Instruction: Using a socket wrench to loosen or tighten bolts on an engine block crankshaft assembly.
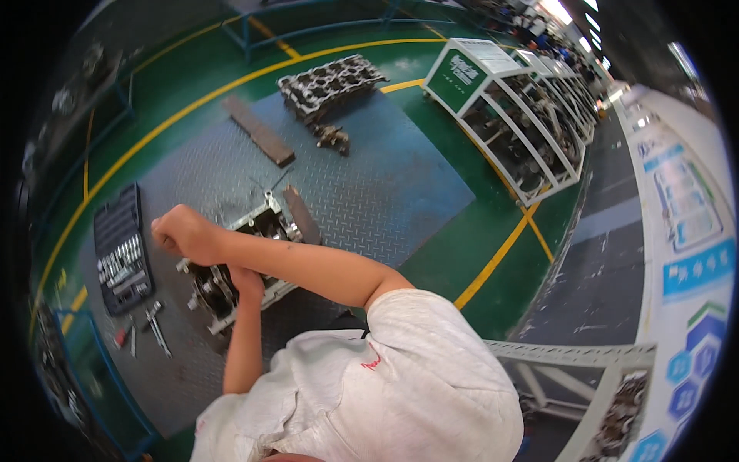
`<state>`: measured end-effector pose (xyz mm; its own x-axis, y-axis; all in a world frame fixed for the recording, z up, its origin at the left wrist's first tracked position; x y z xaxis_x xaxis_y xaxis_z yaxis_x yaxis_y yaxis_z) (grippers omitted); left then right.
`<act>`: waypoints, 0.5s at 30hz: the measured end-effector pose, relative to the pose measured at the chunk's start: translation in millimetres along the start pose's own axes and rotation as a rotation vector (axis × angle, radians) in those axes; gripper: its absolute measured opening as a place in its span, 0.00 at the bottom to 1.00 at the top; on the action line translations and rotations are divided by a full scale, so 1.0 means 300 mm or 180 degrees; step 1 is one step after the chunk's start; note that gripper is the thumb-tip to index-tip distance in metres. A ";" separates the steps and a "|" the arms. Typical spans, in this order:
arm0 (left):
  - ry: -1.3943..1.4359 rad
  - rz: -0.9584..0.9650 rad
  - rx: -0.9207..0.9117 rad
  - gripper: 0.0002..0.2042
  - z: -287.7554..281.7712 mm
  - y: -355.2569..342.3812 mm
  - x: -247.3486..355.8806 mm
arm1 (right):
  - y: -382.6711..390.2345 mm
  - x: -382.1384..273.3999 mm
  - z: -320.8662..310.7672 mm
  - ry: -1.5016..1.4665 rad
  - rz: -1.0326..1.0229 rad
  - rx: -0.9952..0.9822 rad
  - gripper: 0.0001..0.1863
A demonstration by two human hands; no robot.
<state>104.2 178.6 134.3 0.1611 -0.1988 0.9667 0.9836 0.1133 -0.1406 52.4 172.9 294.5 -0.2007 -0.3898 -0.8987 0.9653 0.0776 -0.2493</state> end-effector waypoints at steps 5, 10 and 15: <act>0.0911 -0.1145 -0.0154 0.30 -0.232 -0.134 0.021 | 0.076 -0.031 -0.164 -0.0021 0.0191 0.0364 0.22; 0.1756 -0.1206 -0.0346 0.25 -0.053 -0.337 -0.182 | 0.125 -0.060 0.028 0.1281 -0.1598 0.0455 0.21; 0.1714 -0.0750 -0.1142 0.23 0.090 -0.215 -0.205 | 0.010 -0.018 0.091 0.1988 -0.1618 -0.0222 0.04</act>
<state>28.6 209.7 89.6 -0.1335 -0.6451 0.7524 0.9485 -0.3031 -0.0915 60.9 150.1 308.6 -0.6886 0.1901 -0.6998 0.7223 0.0939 -0.6852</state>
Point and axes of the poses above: each hand's wrist, its own y-axis away from the middle knuckle, its own z-axis out of the palm, x = y × z, the point moved 10 cm from there along -y, towards the middle knuckle, and after that the axes turned 13 degrees about x, right-handed, at the moved point
